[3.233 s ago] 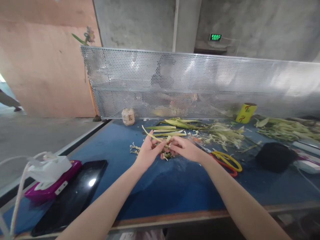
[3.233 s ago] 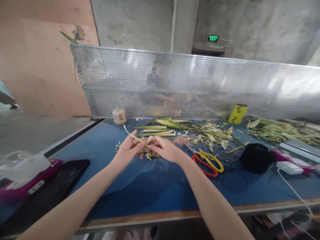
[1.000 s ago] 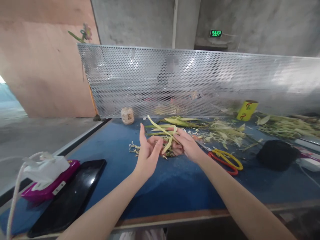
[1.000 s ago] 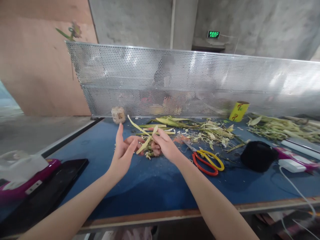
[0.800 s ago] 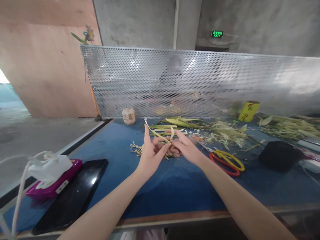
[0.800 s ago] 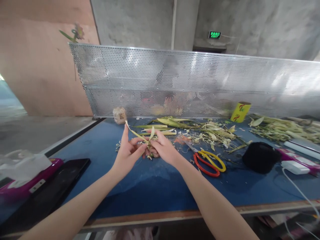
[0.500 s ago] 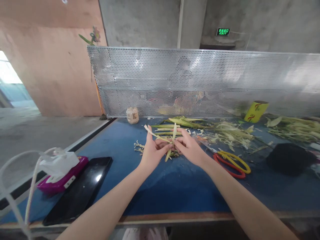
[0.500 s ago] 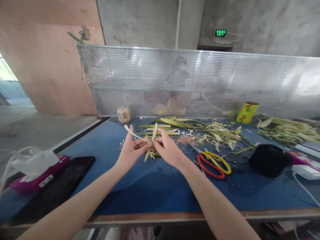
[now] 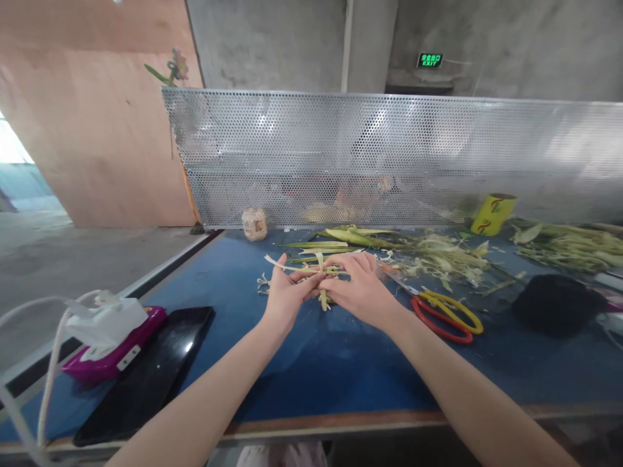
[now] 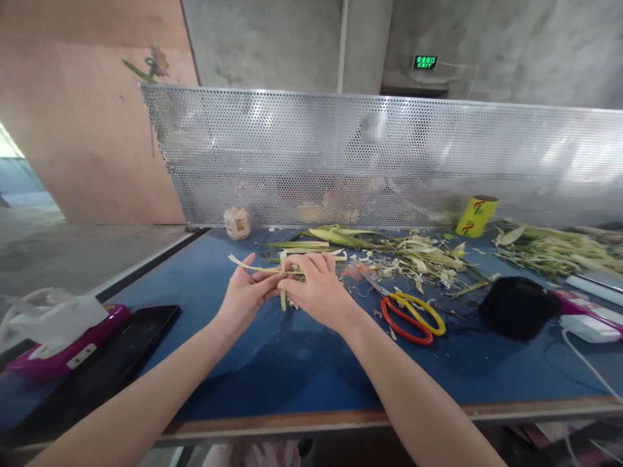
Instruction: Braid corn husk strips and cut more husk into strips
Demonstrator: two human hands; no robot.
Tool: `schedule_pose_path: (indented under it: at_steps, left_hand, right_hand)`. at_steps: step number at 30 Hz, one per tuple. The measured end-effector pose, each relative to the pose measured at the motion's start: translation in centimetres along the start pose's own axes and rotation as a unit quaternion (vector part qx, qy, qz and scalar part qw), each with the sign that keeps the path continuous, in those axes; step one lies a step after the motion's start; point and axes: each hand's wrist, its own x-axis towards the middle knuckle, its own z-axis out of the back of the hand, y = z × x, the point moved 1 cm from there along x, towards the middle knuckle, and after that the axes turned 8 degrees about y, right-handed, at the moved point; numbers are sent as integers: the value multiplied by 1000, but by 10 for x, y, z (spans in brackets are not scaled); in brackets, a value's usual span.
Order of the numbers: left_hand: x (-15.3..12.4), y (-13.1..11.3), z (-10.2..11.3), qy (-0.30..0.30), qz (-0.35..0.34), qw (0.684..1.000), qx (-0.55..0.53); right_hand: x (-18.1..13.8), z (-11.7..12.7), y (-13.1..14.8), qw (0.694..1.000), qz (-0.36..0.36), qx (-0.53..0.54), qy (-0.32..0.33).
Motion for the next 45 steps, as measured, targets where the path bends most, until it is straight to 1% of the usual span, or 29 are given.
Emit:
schedule_pose_path:
  at_steps: [3, 5, 8, 11, 15, 18, 20, 22, 26, 29, 31, 35, 36, 37, 38, 39, 40, 41, 42, 43, 44, 45]
  left_hand:
    - [0, 1, 1, 13, -12, 1000, -13]
    - [1, 1, 1, 19, -18, 999, -19]
    - [2, 0, 1, 16, -36, 999, -13]
    - [3, -1, 2, 11, -48, 999, -2]
    - [4, -2, 3, 14, -57, 998, 26]
    - [3, -2, 3, 33, -82, 993, 74]
    - [3, -2, 4, 48, -101, 989, 100]
    - [3, -1, 4, 56, -108, 986, 117]
    - [3, 0, 5, 54, -103, 987, 114]
    - [3, 0, 4, 46, -89, 989, 105]
    - [3, 0, 4, 40, -79, 991, 104]
    - [4, -1, 4, 42, -84, 991, 97]
    - [5, -1, 4, 45, -87, 991, 94]
    - [6, 0, 5, 47, -87, 991, 91]
    - [6, 0, 5, 48, -85, 992, 86]
    - [8, 0, 7, 44, -79, 993, 80]
    - [9, 1, 8, 38, -72, 994, 72]
    - [9, 1, 9, 31, -63, 996, 63]
    - [10, 1, 11, 27, -53, 997, 54]
    - [11, 2, 11, 25, -41, 998, 44]
    - [11, 2, 12, 26, -28, 999, 34]
    - [10, 2, 12, 32, -14, 999, 26]
  right_hand:
    - [1, 0, -2, 999, -3, 40, -3]
    - [1, -1, -3, 997, -18, 78, -13]
    - [2, -5, -4, 984, -49, 167, -42]
    - [4, -9, -5, 952, -92, 284, -70]
    - [5, -14, -8, 895, -192, 390, -100]
    - [5, -18, -11, 841, -256, 470, -77]
    - [5, -19, -10, 818, -272, 505, -48]
    - [5, -18, -9, 814, -278, 509, -36]
    - [6, -15, -8, 821, -273, 500, -37]
    - [6, -16, -9, 807, -275, 521, -38]
    - [6, -19, -11, 785, -288, 547, -35]
    - [6, -24, -11, 714, -324, 621, -14]
    - [6, -24, -10, 700, -329, 634, -1]
    - [6, -23, -9, 696, -330, 638, 12]
    - [6, -22, -8, 705, -325, 631, 23]
    - [5, -20, -7, 730, -310, 608, 30]
    - [5, -17, -7, 773, -284, 566, 33]
    - [5, -14, -7, 827, -245, 506, 34]
    - [4, -11, -8, 880, -198, 431, 36]
    - [3, -9, -9, 924, -148, 350, 39]
    - [3, -7, -11, 955, -104, 276, 42]
    - [2, -5, -13, 973, -69, 214, 43]
